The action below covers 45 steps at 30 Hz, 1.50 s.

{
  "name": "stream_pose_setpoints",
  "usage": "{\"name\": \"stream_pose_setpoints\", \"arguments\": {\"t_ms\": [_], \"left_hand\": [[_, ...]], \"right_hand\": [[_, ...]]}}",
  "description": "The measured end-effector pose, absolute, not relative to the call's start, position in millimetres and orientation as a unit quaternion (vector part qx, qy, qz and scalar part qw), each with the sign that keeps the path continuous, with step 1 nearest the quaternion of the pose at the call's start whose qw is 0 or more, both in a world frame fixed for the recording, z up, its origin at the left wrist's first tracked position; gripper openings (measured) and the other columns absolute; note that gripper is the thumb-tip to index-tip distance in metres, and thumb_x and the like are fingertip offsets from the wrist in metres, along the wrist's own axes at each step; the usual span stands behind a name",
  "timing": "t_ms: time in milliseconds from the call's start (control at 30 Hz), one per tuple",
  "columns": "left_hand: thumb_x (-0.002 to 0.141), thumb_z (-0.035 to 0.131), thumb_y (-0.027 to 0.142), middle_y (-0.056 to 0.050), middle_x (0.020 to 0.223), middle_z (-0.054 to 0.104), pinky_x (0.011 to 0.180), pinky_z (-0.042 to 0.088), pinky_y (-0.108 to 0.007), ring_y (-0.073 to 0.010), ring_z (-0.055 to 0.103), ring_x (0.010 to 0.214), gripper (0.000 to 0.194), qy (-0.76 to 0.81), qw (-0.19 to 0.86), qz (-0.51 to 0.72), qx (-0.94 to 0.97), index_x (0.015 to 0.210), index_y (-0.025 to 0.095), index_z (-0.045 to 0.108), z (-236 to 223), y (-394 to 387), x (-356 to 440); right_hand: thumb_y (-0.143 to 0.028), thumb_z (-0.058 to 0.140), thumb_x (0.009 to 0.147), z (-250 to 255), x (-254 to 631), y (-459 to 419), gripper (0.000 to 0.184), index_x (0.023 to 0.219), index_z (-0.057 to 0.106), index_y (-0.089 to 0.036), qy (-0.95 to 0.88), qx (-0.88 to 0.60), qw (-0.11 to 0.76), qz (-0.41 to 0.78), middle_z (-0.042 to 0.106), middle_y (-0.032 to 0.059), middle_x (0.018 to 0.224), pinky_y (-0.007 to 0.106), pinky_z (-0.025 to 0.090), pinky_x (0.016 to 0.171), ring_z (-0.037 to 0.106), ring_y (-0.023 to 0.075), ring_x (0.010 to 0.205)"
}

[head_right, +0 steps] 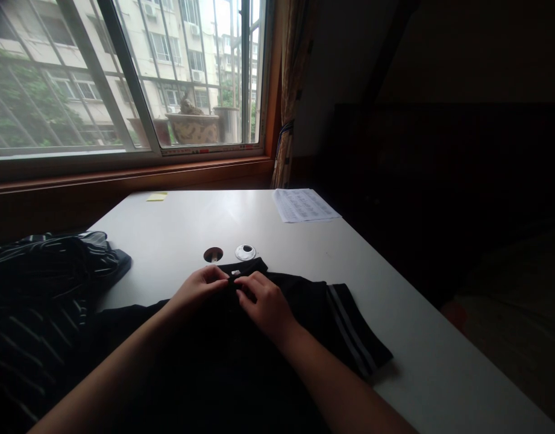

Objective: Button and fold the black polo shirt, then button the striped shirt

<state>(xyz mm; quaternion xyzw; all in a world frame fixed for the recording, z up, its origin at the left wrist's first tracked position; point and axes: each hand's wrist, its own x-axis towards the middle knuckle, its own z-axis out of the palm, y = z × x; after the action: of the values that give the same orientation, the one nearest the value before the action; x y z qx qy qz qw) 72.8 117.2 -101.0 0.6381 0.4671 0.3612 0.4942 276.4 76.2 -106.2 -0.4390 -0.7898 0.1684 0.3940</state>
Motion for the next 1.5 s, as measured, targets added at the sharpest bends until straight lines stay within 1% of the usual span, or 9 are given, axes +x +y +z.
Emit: {"name": "stream_pose_setpoints", "arguments": {"t_ms": [133, 333, 600, 733, 833, 1033, 1300, 1500], "left_hand": [[0.074, 0.072, 0.044, -0.005, 0.084, 0.07, 0.068, 0.049, -0.028, -0.0193, 0.064, 0.077, 0.03, 0.456, 0.514, 0.364, 0.628, 0.082, 0.016, 0.066, -101.4, 118.4, 72.1], [0.074, 0.072, 0.043, -0.005, 0.085, 0.069, 0.07, 0.049, -0.03, -0.0187, 0.063, 0.078, 0.029, 0.437, 0.51, 0.373, 0.64, 0.083, 0.017, 0.064, -100.6, 119.5, 72.0], [0.076, 0.071, 0.041, -0.004, 0.088, 0.067, 0.073, 0.049, -0.029, -0.0177, 0.062, 0.08, 0.027, 0.423, 0.514, 0.383, 0.641, 0.084, 0.018, 0.06, -101.1, 118.8, 72.1], [0.08, 0.068, 0.041, -0.001, 0.081, 0.064, 0.069, 0.046, -0.028, -0.0166, 0.059, 0.076, 0.025, 0.451, 0.468, 0.38, 0.658, 0.085, 0.018, 0.06, -105.7, 117.4, 73.0], [0.08, 0.068, 0.041, 0.0, 0.079, 0.063, 0.067, 0.046, -0.027, -0.0162, 0.058, 0.073, 0.024, 0.466, 0.445, 0.379, 0.664, 0.084, 0.018, 0.06, -108.6, 117.2, 74.0], [0.079, 0.069, 0.038, 0.0, 0.08, 0.063, 0.069, 0.046, -0.028, -0.0164, 0.058, 0.074, 0.023, 0.452, 0.463, 0.388, 0.656, 0.083, 0.018, 0.059, -109.4, 118.3, 75.0], [0.078, 0.07, 0.036, -0.002, 0.084, 0.065, 0.072, 0.046, -0.029, -0.0177, 0.06, 0.078, 0.022, 0.441, 0.482, 0.398, 0.644, 0.085, 0.017, 0.061, -110.4, 118.3, 75.2], [0.076, 0.072, 0.035, -0.003, 0.087, 0.067, 0.074, 0.047, -0.03, -0.018, 0.061, 0.079, 0.024, 0.428, 0.509, 0.409, 0.625, 0.085, 0.017, 0.059, -110.3, 119.1, 75.2]], "right_hand": [[-0.018, 0.054, 0.094, -108.5, 279.6, 78.2, 0.031, 0.12, 0.066, -0.028, -0.82, -0.416, 0.377, 0.114, 0.064, 0.0065, 0.1, 0.038, 0.052, 0.086, 0.062, 0.0224, 0.093], [-0.014, 0.049, 0.095, -108.9, 282.5, 79.9, 0.038, 0.128, 0.061, -0.028, -0.849, -0.384, 0.352, 0.087, 0.064, 0.008, 0.106, 0.04, 0.053, 0.088, 0.061, 0.0237, 0.097], [-0.011, 0.048, 0.094, -107.3, 282.4, 79.1, 0.042, 0.13, 0.06, -0.028, -0.852, -0.383, 0.347, 0.087, 0.063, 0.0077, 0.109, 0.04, 0.053, 0.09, 0.061, 0.0237, 0.099], [-0.011, 0.048, 0.093, -108.2, 282.3, 79.5, 0.042, 0.13, 0.06, -0.029, -0.85, -0.382, 0.352, 0.092, 0.062, 0.008, 0.11, 0.041, 0.053, 0.09, 0.061, 0.0238, 0.1], [-0.011, 0.049, 0.094, -108.3, 282.1, 79.4, 0.042, 0.129, 0.061, -0.029, -0.848, -0.38, 0.356, 0.098, 0.062, 0.0082, 0.11, 0.041, 0.054, 0.09, 0.061, 0.0238, 0.1], [-0.01, 0.05, 0.093, -109.2, 281.8, 79.5, 0.042, 0.129, 0.061, -0.028, -0.847, -0.374, 0.363, 0.103, 0.062, 0.0081, 0.11, 0.04, 0.054, 0.091, 0.061, 0.0229, 0.1], [-0.009, 0.051, 0.093, -112.8, 284.9, 81.7, 0.043, 0.129, 0.061, -0.03, -0.837, -0.366, 0.389, 0.119, 0.062, 0.006, 0.108, 0.037, 0.055, 0.089, 0.062, 0.0209, 0.099], [-0.012, 0.051, 0.095, -110.0, 283.8, 81.0, 0.038, 0.127, 0.063, -0.03, -0.831, -0.388, 0.385, 0.107, 0.063, 0.0061, 0.106, 0.04, 0.054, 0.09, 0.062, 0.0216, 0.098]]}}
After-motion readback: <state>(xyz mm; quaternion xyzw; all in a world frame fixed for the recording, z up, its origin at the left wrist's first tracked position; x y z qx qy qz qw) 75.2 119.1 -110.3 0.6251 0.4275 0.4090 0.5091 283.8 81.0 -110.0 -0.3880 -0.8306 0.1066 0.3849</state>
